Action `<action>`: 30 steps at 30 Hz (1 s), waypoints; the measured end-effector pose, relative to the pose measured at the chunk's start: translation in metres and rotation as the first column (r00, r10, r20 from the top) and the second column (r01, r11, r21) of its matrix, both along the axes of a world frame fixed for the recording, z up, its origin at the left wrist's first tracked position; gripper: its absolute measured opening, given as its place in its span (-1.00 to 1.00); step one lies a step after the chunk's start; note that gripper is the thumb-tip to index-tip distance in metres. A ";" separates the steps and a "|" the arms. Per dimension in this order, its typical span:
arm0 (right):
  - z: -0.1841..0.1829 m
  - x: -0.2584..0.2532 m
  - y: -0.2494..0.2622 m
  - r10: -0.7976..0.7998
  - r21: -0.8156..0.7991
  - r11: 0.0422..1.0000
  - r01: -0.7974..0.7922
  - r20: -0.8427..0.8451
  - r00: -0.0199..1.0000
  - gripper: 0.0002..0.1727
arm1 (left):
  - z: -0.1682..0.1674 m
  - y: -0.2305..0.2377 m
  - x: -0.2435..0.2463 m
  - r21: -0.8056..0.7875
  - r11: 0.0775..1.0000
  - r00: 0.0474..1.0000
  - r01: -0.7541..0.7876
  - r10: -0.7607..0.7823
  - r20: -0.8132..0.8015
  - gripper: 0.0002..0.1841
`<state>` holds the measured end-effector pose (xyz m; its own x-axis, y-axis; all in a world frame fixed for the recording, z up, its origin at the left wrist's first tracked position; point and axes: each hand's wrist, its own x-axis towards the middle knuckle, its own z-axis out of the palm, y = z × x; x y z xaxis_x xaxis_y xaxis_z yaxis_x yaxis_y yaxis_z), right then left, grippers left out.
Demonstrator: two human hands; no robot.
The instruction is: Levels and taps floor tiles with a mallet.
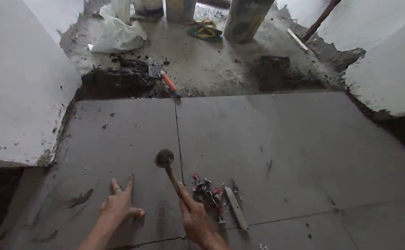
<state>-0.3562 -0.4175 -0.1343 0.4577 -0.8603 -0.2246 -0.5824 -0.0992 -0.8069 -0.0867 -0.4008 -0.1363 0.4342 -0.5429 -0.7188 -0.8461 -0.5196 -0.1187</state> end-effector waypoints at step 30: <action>0.021 0.014 -0.009 -0.106 0.125 0.987 0.102 0.021 0.994 -0.42 | 0.012 -0.020 -0.016 -0.022 0.999 1.000 0.027 -0.026 0.002 0.59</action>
<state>-0.3418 -0.4267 -0.1129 0.3746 -0.8700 -0.3206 -0.5620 0.0620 -0.8248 -0.1030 -0.4205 -0.1242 0.4207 -0.5700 -0.7058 -0.8594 -0.4996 -0.1089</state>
